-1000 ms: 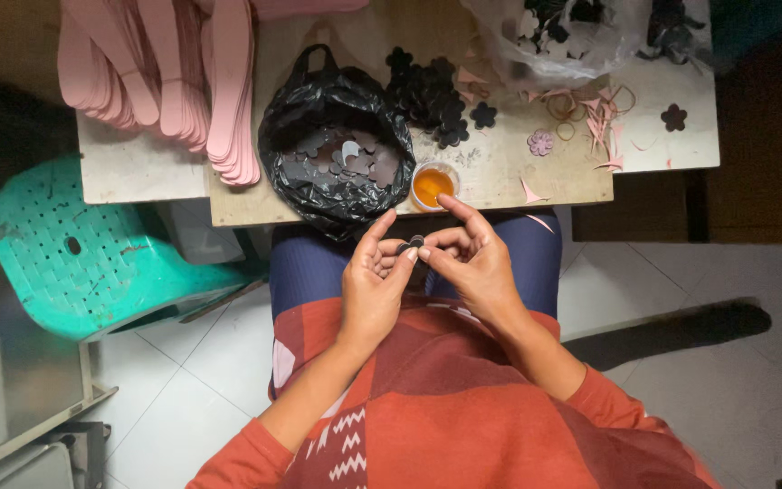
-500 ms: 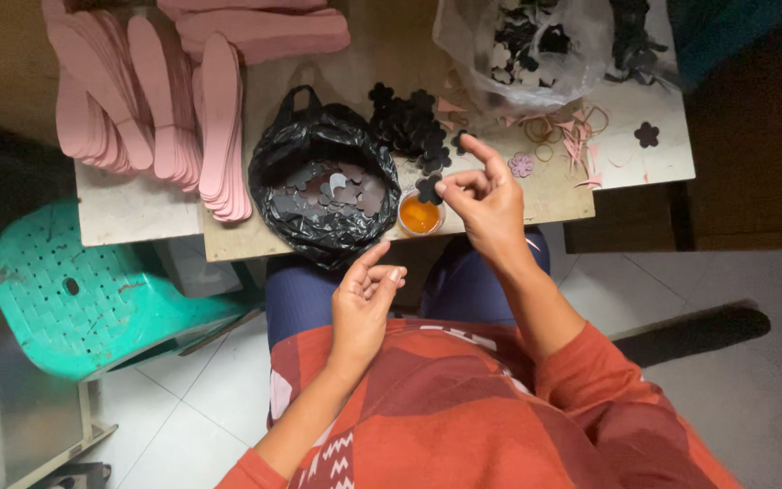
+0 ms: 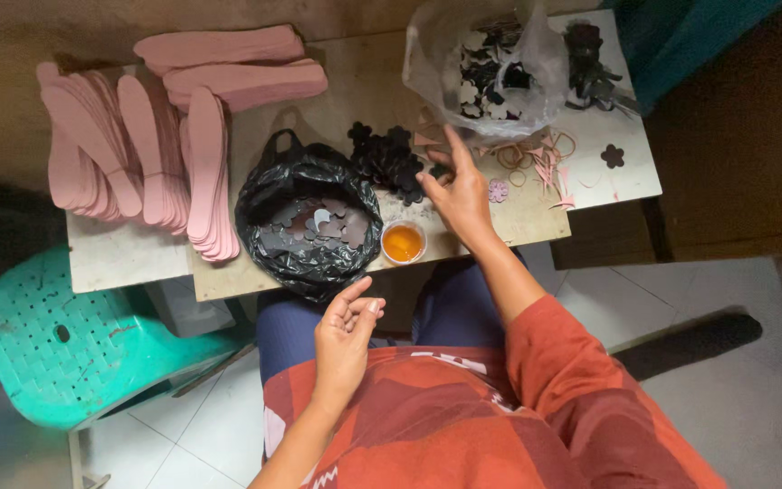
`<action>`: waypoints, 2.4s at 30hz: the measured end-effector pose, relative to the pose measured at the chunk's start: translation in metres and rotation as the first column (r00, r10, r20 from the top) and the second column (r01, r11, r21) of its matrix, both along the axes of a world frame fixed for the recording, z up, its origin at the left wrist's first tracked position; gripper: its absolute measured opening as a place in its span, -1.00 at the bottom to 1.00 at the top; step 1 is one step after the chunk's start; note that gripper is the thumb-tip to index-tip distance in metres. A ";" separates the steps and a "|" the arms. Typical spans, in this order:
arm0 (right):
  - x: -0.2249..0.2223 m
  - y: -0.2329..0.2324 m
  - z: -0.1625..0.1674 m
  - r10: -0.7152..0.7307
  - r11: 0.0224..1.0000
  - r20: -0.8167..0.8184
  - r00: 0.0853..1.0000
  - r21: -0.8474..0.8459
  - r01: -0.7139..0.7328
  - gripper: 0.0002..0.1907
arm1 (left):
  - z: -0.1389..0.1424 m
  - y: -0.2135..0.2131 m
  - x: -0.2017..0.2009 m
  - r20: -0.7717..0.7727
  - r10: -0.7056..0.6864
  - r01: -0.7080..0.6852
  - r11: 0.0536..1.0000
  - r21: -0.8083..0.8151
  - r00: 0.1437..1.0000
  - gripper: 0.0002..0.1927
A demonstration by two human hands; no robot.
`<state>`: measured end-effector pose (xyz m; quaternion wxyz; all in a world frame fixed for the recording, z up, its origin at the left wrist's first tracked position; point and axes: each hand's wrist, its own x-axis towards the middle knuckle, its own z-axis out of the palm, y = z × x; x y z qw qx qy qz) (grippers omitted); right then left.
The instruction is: The person sits at a table and repeatedly picks up small white and black flower-shaped craft pieces. They press the pieces together by hand, occasionally dipping fingers into a small container of orange liquid, and place the assembled pairs on the table.
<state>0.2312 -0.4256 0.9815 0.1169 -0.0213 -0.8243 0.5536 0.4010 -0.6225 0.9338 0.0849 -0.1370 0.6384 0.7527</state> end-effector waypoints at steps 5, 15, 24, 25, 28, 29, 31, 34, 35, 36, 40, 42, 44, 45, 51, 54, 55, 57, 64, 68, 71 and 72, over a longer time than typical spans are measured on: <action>-0.026 0.051 0.022 -0.269 0.877 -0.285 0.920 0.323 0.356 -0.09 | -0.001 0.015 -0.015 -0.028 -0.045 0.044 0.999 -0.010 0.999 -0.59; -0.092 0.123 0.015 -0.439 0.742 -0.088 0.894 0.525 0.416 0.05 | -0.023 0.036 -0.007 0.004 -0.112 0.112 0.993 -0.033 0.994 -0.60; -0.024 0.146 0.001 -0.360 0.905 -0.297 0.884 0.118 0.409 0.03 | 0.039 0.065 -0.083 -0.172 -0.202 0.146 0.945 -0.292 0.964 -0.68; -0.020 0.144 -0.002 -0.370 0.910 -0.250 0.895 0.099 0.404 0.04 | 0.046 0.077 -0.102 -0.227 -0.261 0.155 0.904 -0.400 0.938 -0.70; -0.007 0.141 -0.017 -0.385 0.921 -0.113 0.916 0.015 0.389 0.04 | 0.054 0.128 -0.171 -0.548 -0.344 0.070 0.886 -0.458 0.762 -0.74; -0.008 0.142 -0.020 -0.386 0.922 -0.089 0.918 -0.037 0.384 0.03 | 0.056 0.148 -0.199 -0.579 -0.397 0.033 0.843 -0.537 0.712 -0.73; -0.013 0.145 -0.025 -0.399 0.916 -0.079 0.914 -0.080 0.393 0.02 | 0.054 0.185 -0.253 -0.508 -0.533 -0.030 0.670 -0.742 0.677 -0.74; -0.015 0.154 -0.031 -0.426 0.904 -0.080 0.901 -0.072 0.421 0.00 | 0.051 0.226 -0.303 -0.235 -0.655 -0.027 0.311 -0.950 0.718 -0.57; -0.018 0.157 -0.031 -0.424 0.904 -0.073 0.903 -0.091 0.418 -0.01 | 0.054 0.235 -0.311 -0.151 -0.671 -0.021 0.198 -0.980 0.726 -0.47; -0.021 0.161 -0.030 -0.422 0.904 -0.068 0.904 -0.110 0.414 -0.02 | 0.054 0.243 -0.318 0.014 -0.682 0.096 0.083 -0.992 0.731 -0.23; -0.037 0.167 -0.025 -0.439 0.896 -0.070 0.896 -0.115 0.430 -0.03 | 0.058 0.246 -0.330 0.258 -0.636 0.309 -0.031 -0.950 0.728 0.08; -0.040 0.164 -0.024 -0.447 0.891 -0.026 0.894 -0.104 0.443 -0.01 | 0.059 0.241 -0.330 0.247 -0.640 0.331 0.012 -0.944 0.727 0.01; -0.038 0.158 -0.020 -0.429 0.900 0.016 0.903 -0.082 0.429 0.12 | 0.057 0.238 -0.329 0.302 -0.668 0.393 -0.015 -0.919 0.680 0.01; -0.038 0.153 -0.017 -0.421 0.904 0.040 0.906 -0.069 0.423 0.20 | 0.055 0.236 -0.329 0.218 -0.678 0.335 0.044 -0.941 0.702 -0.13; -0.038 0.120 0.007 -0.366 0.930 0.007 0.931 0.049 0.365 0.45 | 0.059 0.228 -0.331 -0.159 -0.547 0.133 0.455 -0.881 0.822 -0.44; -0.057 0.107 0.020 -0.412 0.911 0.061 0.909 0.056 0.409 0.45 | 0.078 0.224 -0.345 -0.354 -0.476 0.061 0.660 -0.749 0.805 -0.34; -0.065 0.105 0.025 -0.406 0.910 -0.038 0.913 0.069 0.408 0.43 | 0.086 0.221 -0.349 -0.398 -0.463 0.080 0.725 -0.684 0.792 -0.32; -0.084 0.100 0.034 -0.376 0.911 -0.239 0.896 0.082 0.404 0.38 | 0.095 0.212 -0.351 -0.347 -0.467 0.136 0.732 -0.668 0.814 -0.31; -0.133 0.125 0.067 -0.358 0.931 -0.163 0.919 0.014 0.365 0.25 | 0.109 0.181 -0.297 -0.202 -0.461 0.310 0.804 -0.508 0.864 -0.43; -0.115 0.135 0.057 -0.309 0.920 -0.312 0.898 0.140 0.366 0.24 | 0.077 0.170 -0.261 -0.363 -0.539 0.182 0.713 -0.678 0.760 -0.41; -0.076 0.122 0.034 -0.341 0.921 -0.242 0.908 0.107 0.375 0.11 | 0.037 0.164 -0.238 -0.259 -0.626 0.210 0.574 -0.791 0.736 -0.24; -0.065 0.115 0.025 -0.301 0.952 -0.211 0.930 -0.009 0.306 0.06 | 0.025 0.162 -0.233 -0.190 -0.662 0.224 0.488 -0.844 0.725 -0.18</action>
